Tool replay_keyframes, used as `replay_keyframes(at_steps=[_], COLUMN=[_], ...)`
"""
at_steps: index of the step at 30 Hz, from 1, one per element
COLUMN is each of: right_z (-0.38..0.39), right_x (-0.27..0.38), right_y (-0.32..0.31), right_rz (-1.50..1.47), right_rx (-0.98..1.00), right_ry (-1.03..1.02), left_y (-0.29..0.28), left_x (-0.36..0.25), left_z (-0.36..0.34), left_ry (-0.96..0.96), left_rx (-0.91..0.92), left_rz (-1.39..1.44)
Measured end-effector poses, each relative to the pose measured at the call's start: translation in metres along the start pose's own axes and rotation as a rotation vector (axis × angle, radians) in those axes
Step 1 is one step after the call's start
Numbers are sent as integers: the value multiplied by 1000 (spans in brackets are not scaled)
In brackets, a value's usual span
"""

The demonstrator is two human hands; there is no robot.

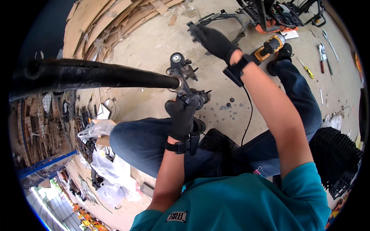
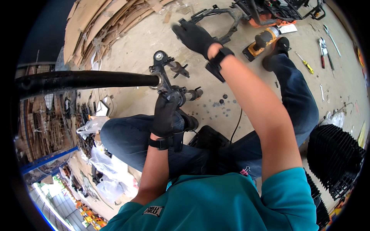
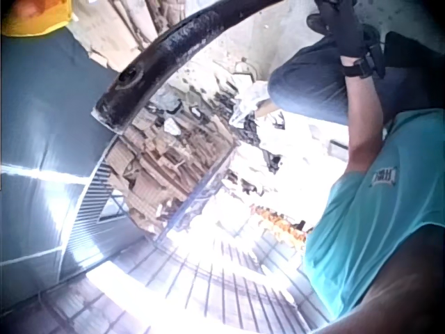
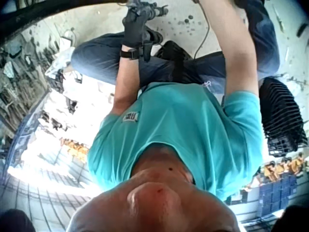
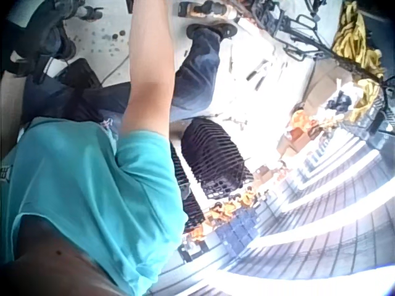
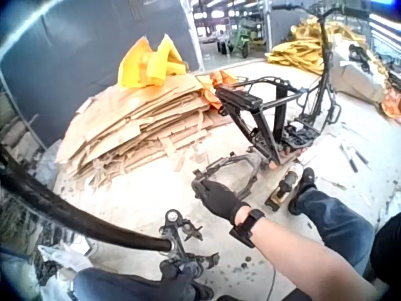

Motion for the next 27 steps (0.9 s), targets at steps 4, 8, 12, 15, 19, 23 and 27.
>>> replay_keyframes(at_steps=[4,8,12,15,19,23,27], right_z=[79,151,182,181,179,180,175], right_x=[-92,-147,-122,-101,-90,-92,-98], right_y=[21,64,95,108,118,118,107], right_rz=[222,295,148,75,104,111,119], right_rx=[201,379,396,400,402,365,397], right_ry=[-25,275,296,174,147,125,91], left_y=[14,21,20,10,10,19,22], left_x=[-5,-12,-9,15,19,-5,-12], left_z=[2,3,3,3,2,7,6], left_ry=[-93,-116,-150,-212,-213,-163,-226], left_rx=[73,162,129,29,61,153,191], left_rz=[186,193,272,332,482,506,342])
Point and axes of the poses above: each hand's wrist, its own z-axis away from the middle knuckle, its own y-axis out of the palm, x = y × z, the point moved 8 cm from there along -z, towards the middle knuckle, and after that the axes turned 3 degrees about -x, right-handed, at the moved point
